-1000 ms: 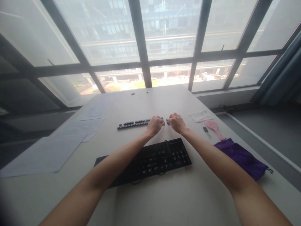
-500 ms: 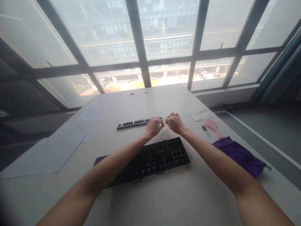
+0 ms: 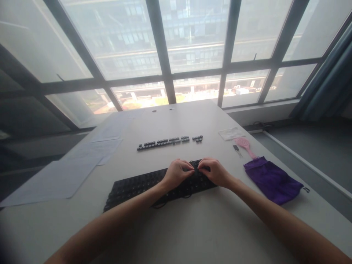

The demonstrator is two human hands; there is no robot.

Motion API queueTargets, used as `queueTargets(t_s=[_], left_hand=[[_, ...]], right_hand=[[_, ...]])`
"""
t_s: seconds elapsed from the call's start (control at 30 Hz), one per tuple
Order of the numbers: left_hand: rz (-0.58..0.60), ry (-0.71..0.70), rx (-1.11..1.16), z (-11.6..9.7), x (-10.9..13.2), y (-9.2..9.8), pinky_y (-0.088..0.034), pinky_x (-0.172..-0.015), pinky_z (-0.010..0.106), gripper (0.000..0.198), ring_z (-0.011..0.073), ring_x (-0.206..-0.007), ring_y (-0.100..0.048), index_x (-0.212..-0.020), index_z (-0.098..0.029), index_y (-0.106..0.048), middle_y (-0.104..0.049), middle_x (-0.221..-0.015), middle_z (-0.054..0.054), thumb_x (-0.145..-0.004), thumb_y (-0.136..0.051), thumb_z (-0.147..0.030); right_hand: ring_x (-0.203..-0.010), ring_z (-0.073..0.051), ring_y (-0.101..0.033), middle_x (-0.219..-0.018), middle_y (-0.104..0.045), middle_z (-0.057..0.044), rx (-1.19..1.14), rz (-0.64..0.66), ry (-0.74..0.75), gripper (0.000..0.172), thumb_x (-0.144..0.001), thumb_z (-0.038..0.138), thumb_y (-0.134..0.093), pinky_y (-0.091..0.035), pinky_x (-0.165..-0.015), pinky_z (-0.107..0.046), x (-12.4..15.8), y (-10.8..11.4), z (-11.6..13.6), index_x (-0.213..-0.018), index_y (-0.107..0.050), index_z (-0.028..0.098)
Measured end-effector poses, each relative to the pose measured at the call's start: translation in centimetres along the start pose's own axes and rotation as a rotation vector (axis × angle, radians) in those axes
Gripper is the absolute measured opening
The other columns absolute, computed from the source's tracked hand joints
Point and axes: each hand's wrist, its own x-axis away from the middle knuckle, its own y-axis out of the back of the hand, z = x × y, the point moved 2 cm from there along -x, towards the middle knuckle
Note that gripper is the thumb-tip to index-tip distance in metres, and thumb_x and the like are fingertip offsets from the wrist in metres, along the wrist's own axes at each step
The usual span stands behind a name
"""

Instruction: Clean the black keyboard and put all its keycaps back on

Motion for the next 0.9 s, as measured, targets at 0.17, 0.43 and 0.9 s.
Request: queueTargets(t_s=[0.17,0.43,0.9], left_hand=[[-0.033,-0.010,-0.039,-0.1,0.7,0.0,-0.044,-0.104,0.037,0.005,0.0168,-0.082,-0.069,-0.077,-0.026,-0.082,-0.079,-0.089,-0.002,-0.079,-0.078,-0.023],[-0.107,-0.072,-0.089,0.2,1.5,-0.4,-0.049,-0.082,0.030,0.005,0.0171,-0.086,-0.065,-0.080,-0.026,-0.080,-0.078,-0.090,-0.002,-0.080,-0.079,-0.020],[-0.074,-0.148,-0.130,-0.2,2.0,-0.4,-0.052,-0.081,0.029,0.007,0.0175,-0.088,-0.068,-0.079,-0.026,-0.079,-0.077,-0.092,-0.001,-0.084,-0.077,-0.021]], right_hand=[[-0.089,-0.022,-0.067,-0.093,-0.072,-0.005,0.002,0.011,0.000,0.011,-0.089,0.014,-0.064,-0.054,-0.085,-0.036,0.0,-0.2,-0.3,-0.087,-0.072,0.021],[-0.091,-0.020,-0.066,-0.097,-0.069,-0.006,0.025,0.025,0.081,0.014,-0.091,0.012,-0.061,-0.053,-0.083,-0.034,0.4,-0.7,-0.6,-0.087,-0.069,0.022],[-0.091,-0.021,-0.064,-0.096,-0.067,-0.006,0.004,-0.035,0.085,0.012,-0.090,0.012,-0.061,-0.053,-0.082,-0.035,1.5,-1.4,-0.4,-0.085,-0.066,0.022]])
